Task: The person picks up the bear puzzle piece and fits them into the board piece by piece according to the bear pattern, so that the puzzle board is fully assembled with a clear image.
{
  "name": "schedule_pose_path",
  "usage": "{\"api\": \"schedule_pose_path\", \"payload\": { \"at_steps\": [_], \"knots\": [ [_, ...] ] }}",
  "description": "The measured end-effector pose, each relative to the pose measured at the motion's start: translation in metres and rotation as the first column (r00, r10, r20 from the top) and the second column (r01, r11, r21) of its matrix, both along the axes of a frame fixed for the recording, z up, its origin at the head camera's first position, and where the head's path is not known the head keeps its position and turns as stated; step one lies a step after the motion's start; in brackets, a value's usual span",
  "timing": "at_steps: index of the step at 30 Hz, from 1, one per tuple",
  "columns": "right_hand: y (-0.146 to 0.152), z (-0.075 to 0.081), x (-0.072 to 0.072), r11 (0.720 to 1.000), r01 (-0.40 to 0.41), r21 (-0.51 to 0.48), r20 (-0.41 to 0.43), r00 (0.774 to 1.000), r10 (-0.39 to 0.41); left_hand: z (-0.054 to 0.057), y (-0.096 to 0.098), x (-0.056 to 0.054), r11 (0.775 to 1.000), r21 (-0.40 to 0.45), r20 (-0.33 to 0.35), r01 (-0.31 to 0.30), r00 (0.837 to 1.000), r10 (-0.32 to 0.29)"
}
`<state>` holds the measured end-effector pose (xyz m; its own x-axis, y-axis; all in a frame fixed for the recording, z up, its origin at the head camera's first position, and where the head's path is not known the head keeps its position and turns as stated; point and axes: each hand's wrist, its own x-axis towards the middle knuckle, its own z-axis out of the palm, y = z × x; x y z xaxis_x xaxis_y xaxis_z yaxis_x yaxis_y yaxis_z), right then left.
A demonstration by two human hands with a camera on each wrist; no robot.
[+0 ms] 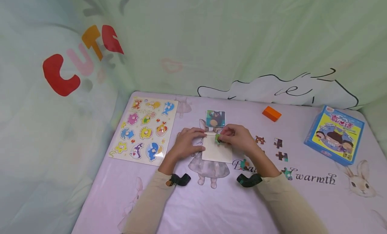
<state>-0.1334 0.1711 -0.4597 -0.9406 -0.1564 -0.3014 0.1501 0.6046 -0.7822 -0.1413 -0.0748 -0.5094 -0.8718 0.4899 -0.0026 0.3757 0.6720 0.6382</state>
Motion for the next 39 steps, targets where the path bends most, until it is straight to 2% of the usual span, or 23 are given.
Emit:
{"api": "schedule_pose_path", "payload": {
  "at_steps": [4, 8, 17, 23, 31, 39],
  "knots": [
    [-0.011, -0.007, -0.004, 0.997, 0.05, -0.059, 0.049, 0.998, -0.047, -0.001, -0.002, -0.002, 1.0, -0.004, -0.03, 0.009, 1.0, -0.009],
    [-0.02, -0.012, -0.007, 0.992, 0.08, -0.093, 0.088, 0.994, -0.071, -0.001, -0.003, -0.002, 1.0, -0.007, -0.029, -0.006, 1.0, 0.006],
    [-0.033, -0.016, -0.014, 0.987, 0.129, -0.09, 0.114, 0.986, -0.119, -0.002, -0.004, -0.004, 0.999, 0.032, 0.004, -0.025, 1.0, 0.025],
    [-0.034, -0.017, -0.018, 0.982, 0.169, -0.082, 0.168, 0.974, -0.154, -0.005, -0.005, -0.006, 0.998, 0.05, 0.013, -0.033, 0.999, 0.033],
    [-0.034, -0.019, -0.021, 0.977, 0.179, -0.119, 0.202, 0.967, -0.153, -0.008, -0.006, -0.007, 0.997, 0.07, 0.013, -0.032, 0.999, 0.031],
    [-0.031, -0.02, -0.022, 0.984, 0.163, -0.067, 0.207, 0.967, -0.146, -0.007, -0.005, -0.007, 0.997, 0.07, 0.027, -0.029, 0.999, 0.027]
  ]
}}
